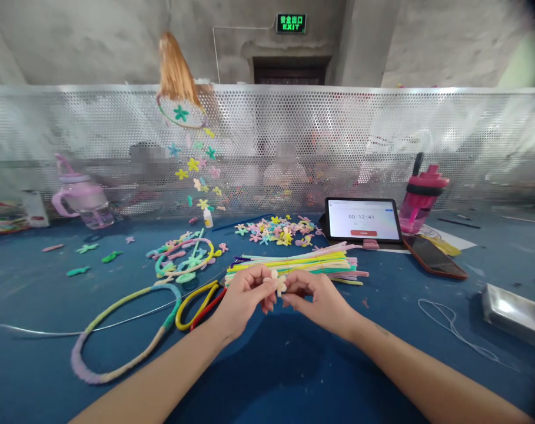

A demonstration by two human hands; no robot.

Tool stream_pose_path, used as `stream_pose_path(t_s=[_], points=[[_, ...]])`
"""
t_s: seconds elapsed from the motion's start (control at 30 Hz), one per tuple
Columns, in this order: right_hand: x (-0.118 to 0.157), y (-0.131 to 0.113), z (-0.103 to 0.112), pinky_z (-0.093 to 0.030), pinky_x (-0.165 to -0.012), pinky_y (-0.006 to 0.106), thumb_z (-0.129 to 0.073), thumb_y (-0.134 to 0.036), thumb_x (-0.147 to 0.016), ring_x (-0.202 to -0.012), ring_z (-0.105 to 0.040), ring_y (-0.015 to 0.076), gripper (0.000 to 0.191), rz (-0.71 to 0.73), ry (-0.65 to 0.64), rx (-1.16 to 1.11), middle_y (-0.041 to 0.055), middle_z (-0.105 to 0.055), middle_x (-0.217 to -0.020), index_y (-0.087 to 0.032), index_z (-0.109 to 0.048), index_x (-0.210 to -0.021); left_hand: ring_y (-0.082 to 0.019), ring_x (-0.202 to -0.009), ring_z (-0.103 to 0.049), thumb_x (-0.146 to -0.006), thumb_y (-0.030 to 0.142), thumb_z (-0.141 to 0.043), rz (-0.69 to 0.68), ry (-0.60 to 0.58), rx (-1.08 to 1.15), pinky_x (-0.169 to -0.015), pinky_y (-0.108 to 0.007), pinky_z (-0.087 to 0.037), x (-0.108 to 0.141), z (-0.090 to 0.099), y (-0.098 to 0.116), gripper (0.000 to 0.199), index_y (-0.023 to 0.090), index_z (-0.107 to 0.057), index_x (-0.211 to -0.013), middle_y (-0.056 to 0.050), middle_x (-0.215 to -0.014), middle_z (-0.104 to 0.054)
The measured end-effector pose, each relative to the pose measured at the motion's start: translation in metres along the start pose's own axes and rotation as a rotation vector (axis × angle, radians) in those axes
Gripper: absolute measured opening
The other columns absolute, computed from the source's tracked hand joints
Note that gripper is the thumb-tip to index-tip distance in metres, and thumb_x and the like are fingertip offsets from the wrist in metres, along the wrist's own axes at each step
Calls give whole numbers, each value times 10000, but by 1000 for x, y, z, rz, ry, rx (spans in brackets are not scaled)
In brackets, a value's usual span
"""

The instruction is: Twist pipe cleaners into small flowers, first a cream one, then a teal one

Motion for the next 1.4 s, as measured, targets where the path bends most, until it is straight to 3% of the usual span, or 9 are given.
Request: stream_pose_path(t_s=[0.13, 0.27, 0.5, 0.83, 1.1, 1.4], points=[[2, 0, 2, -451, -573, 235, -648, -175, -724, -588, -570, 127, 121, 89, 69, 233, -1, -638, -698, -187, -589, -829, -66, -429, -454, -775, 240, -600, 55, -24, 70, -438, -176, -370, 2, -3, -2, 214, 145, -470, -634, 28, -515, -530], [4, -3, 6, -467, -597, 232, -651, -208, -747, -604, -577, 126, 203, 144, 175, 297, -12, -641, -699, -206, -552, -923, -66, -425, -448, -767, 243, -610, 70, -43, 75, -430, -175, -364, 2, -5, -2, 208, 139, -491, -633, 31, -497, -520], [6, -5, 5, -485, -649, 236, -655, -211, -758, -673, -601, 130, 215, 243, 162, 349, 1, -669, -815, -228, -570, -954, -64, -414, -458, -750, 289, -633, 51, -20, 24, -421, -172, -356, 3, -5, -6, 226, 143, -495, -646, 35, -502, -525], [5, -4, 0, -479, -644, 275, -599, -220, -796, -673, -617, 158, 93, 79, 124, 53, 11, -629, -725, -206, -534, -861, -84, -452, -501, -736, 265, -616, 52, -29, -17, -457, -194, -393, 6, -10, -1, 189, 135, -513, -645, 23, -523, -535], [1, 6, -3, -416, -602, 238, -681, -325, -738, -640, -544, 120, 220, -73, 87, -271, -16, -549, -706, -173, -534, -801, -115, -498, -550, -745, 325, -643, 46, -54, -9, -496, -228, -452, 5, -12, -4, 242, 119, -538, -672, 6, -546, -550], [2, 13, -4, -386, -559, 239, -696, -363, -711, -577, -503, 113, 257, -108, 151, -347, -31, -526, -624, -165, -538, -754, -135, -544, -586, -800, 371, -598, -6, -130, -99, -546, -257, -508, 5, -13, -3, 280, 119, -559, -684, -18, -605, -585]])
Point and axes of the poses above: each hand's wrist, its own x-axis away from the middle knuckle, its own z-axis out of the back of the hand, y = z × x, the point moved 3 cm from there along -x, towards the middle knuckle
